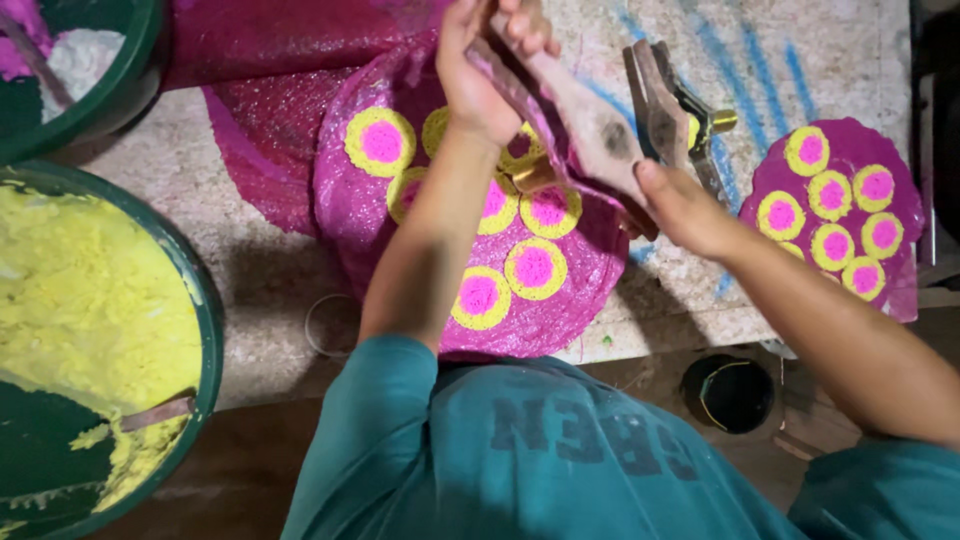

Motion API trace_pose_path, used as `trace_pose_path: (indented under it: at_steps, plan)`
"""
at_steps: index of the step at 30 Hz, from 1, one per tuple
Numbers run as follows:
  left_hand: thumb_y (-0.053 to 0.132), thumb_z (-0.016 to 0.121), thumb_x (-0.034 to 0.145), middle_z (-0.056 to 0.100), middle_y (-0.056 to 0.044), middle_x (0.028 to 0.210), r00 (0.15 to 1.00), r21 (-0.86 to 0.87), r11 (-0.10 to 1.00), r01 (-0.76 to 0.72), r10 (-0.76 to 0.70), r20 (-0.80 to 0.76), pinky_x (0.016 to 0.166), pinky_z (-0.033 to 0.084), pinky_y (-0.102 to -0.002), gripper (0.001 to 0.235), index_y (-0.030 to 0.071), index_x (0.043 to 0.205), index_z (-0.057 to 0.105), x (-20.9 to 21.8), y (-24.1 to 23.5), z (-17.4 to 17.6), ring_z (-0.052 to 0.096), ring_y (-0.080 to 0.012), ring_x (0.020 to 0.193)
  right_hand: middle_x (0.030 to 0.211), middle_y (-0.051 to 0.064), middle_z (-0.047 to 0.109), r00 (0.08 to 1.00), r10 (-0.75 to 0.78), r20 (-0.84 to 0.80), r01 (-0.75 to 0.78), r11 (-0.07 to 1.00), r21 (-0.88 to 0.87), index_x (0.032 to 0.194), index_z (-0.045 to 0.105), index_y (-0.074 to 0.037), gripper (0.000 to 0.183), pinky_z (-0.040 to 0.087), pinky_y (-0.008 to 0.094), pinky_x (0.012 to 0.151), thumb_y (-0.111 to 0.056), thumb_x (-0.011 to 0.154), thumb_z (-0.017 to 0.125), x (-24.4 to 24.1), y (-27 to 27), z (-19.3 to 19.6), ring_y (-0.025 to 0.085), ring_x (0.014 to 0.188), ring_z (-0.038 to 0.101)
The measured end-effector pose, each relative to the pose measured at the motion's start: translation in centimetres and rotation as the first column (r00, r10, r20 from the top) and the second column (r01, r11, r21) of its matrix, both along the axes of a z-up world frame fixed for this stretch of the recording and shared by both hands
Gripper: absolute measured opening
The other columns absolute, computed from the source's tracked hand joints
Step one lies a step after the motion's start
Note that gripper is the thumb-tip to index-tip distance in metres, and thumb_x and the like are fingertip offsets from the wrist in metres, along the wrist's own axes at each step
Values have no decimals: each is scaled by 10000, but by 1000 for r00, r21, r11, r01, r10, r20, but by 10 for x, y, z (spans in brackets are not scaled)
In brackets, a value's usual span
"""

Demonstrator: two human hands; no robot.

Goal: The person scoops yellow dough into a wooden press, then presses it onto a pink surface to form ring-shaped snacks. They repeat this process multiple times, arranging the finished rings on a pink mat.

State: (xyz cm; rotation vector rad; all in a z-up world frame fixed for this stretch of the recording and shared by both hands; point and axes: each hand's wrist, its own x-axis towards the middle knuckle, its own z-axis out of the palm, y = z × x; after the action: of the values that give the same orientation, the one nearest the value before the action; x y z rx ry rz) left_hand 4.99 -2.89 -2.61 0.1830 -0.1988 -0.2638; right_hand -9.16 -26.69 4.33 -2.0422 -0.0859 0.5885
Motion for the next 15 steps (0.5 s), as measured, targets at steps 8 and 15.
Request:
trace_pose_path:
  at_steps: [8, 15]
  plan:
    - [489, 479, 990, 500, 6, 710, 999, -161, 987, -25, 19, -36, 803, 462, -386, 400, 130, 819, 522, 36, 6, -10, 512, -176, 694, 704, 92, 636, 988, -63, 140, 100, 958, -270, 974, 646, 18, 621, 502, 364, 610, -526, 1087, 372, 34, 9, -3, 195, 632, 611]
    - [566, 441, 1005, 428, 50, 686, 999, -164, 986, 19, -13, 40, 744, 446, -326, 456, 146, 845, 522, 41, 15, -34, 457, -120, 656, 809, 164, 642, 927, 79, 368, 18, 967, -253, 1204, 637, 58, 611, 494, 445, 743, -488, 1118, 376, 34, 34, -7, 281, 763, 634]
